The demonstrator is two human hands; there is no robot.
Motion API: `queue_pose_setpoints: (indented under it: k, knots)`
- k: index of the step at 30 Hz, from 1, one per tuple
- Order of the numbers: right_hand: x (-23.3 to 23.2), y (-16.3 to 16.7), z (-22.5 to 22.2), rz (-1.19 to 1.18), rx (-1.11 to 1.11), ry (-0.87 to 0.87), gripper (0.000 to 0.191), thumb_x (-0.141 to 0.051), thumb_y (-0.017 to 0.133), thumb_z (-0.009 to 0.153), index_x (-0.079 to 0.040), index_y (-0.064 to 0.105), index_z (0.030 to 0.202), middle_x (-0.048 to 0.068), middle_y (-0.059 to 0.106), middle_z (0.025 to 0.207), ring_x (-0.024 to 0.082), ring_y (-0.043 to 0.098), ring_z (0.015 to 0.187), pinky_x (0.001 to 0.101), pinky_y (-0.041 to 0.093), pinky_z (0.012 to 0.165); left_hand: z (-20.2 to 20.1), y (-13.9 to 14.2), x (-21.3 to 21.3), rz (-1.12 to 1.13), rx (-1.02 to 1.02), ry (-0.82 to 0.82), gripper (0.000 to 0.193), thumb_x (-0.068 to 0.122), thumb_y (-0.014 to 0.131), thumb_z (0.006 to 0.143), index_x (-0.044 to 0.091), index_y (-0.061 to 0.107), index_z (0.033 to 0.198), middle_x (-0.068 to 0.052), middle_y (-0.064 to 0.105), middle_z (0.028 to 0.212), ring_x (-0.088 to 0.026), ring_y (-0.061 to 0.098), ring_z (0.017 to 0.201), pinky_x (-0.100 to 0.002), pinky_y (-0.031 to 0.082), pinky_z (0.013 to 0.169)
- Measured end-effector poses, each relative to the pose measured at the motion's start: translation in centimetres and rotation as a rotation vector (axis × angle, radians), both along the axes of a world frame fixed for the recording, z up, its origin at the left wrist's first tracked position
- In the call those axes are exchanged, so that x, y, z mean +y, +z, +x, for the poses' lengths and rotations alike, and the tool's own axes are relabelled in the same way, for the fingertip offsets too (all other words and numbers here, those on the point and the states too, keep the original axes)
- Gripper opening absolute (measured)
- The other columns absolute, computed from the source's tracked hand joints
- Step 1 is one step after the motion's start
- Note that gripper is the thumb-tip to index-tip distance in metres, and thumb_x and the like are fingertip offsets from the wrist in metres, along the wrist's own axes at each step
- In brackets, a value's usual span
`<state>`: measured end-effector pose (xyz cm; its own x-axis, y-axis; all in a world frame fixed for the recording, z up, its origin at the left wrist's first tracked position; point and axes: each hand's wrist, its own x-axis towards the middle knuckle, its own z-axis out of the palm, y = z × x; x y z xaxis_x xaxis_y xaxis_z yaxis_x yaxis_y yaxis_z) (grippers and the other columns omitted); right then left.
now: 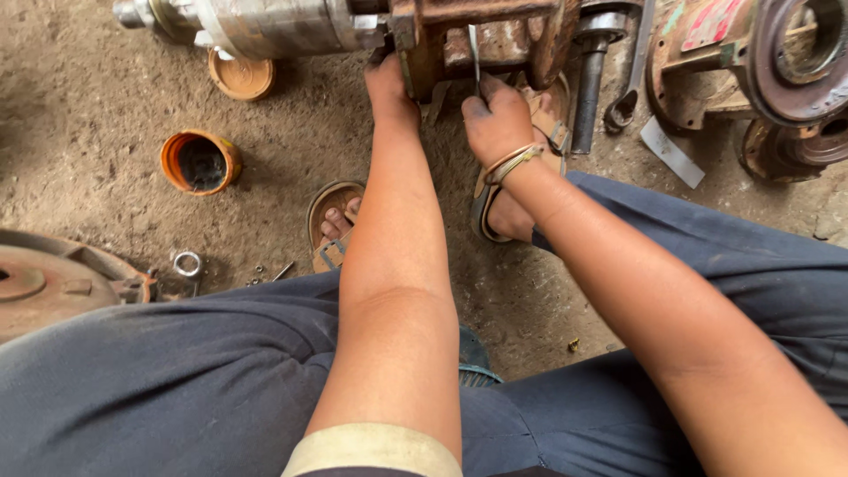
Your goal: The person sits on the ground working on a rusty pump-motor assembly, using a spanner to loosen and tighten bolts on the housing while steadying the unit with the other hand, occasionally repositioning the assembly on the floor.
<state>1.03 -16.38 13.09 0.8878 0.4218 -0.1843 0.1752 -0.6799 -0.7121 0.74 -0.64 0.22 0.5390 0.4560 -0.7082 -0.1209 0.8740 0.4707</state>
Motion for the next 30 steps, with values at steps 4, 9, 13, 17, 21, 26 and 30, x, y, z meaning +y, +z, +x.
queue_pose_setpoints:
  k: [4,9,13,17,21,26,30]
  knots:
    - [-0.5,0.2,0.8,0.045,0.056,0.116,0.033,-0.018,0.055,0.091,0.005,0.065,0.112,0.026,0.071,0.102,0.041,0.069,0.095,0.0428,0.052,0.087,0.3,-0.3,0.0,0.035,-0.031,0.012,0.031,0.007,0.066,0.082,-0.004,0.068,0.111,-0.016,0.073,0.1,-0.032,0.07,0.086,-0.046,0.057,0.072]
    - [-1.3,1.0,0.7,-0.117,0.02,0.183,0.027,-0.019,0.056,0.093,0.003,0.067,0.104,0.027,0.069,0.096,0.045,0.066,0.092,0.0458,0.051,0.086,0.2,0.1,0.0,0.04,0.008,0.009,0.031,0.007,0.066,0.083,-0.003,0.068,0.113,-0.015,0.074,0.102,-0.03,0.071,0.089,-0.045,0.057,0.074]
    - [-1.6,1.7,0.2,-0.167,0.011,0.172,0.026,-0.022,0.057,0.093,-0.002,0.069,0.105,0.024,0.069,0.085,0.043,0.067,0.087,0.0479,0.05,0.088,0.3,0.4,0.0,-0.019,0.068,0.002,0.033,0.008,0.064,0.082,0.0,0.066,0.113,-0.014,0.073,0.102,-0.031,0.071,0.09,-0.048,0.058,0.075]
    - [-1.4,1.3,-0.1,-0.112,0.02,0.161,0.025,-0.023,0.057,0.095,-0.004,0.067,0.106,0.023,0.069,0.088,0.042,0.068,0.086,0.0473,0.052,0.085,0.3,-0.3,-0.3,0.019,-0.01,0.027,0.034,0.007,0.066,0.082,-0.004,0.067,0.114,-0.018,0.073,0.103,-0.035,0.071,0.09,-0.051,0.057,0.073]
    - [-1.8,0.1,-0.3,-0.159,-0.219,0.287,0.023,-0.021,0.062,0.092,-0.005,0.073,0.104,0.022,0.074,0.087,0.047,0.067,0.088,0.0791,0.019,0.095,0.0,-1.0,-0.5,-0.024,-0.03,0.009,0.034,0.01,0.063,0.085,-0.001,0.066,0.117,-0.017,0.07,0.108,-0.033,0.069,0.092,-0.05,0.057,0.074]
    - [-1.5,0.5,0.3,-0.14,0.002,0.24,0.028,-0.022,0.06,0.09,0.002,0.066,0.103,0.029,0.068,0.089,0.046,0.067,0.086,0.0484,0.054,0.078,-0.5,-0.4,-0.3,-0.057,-0.051,-0.032,0.036,0.009,0.059,0.083,0.003,0.065,0.118,-0.016,0.069,0.107,-0.036,0.068,0.091,-0.052,0.056,0.073]
    - [1.7,2.5,2.1,-0.166,-0.091,0.282,0.021,-0.017,0.064,0.087,0.002,0.069,0.083,0.027,0.066,0.076,0.045,0.065,0.073,0.0494,0.052,0.067,-0.4,0.4,0.0,-0.08,0.125,-0.089,0.031,0.014,0.058,0.088,0.007,0.062,0.118,-0.013,0.066,0.107,-0.032,0.065,0.091,-0.051,0.051,0.069]
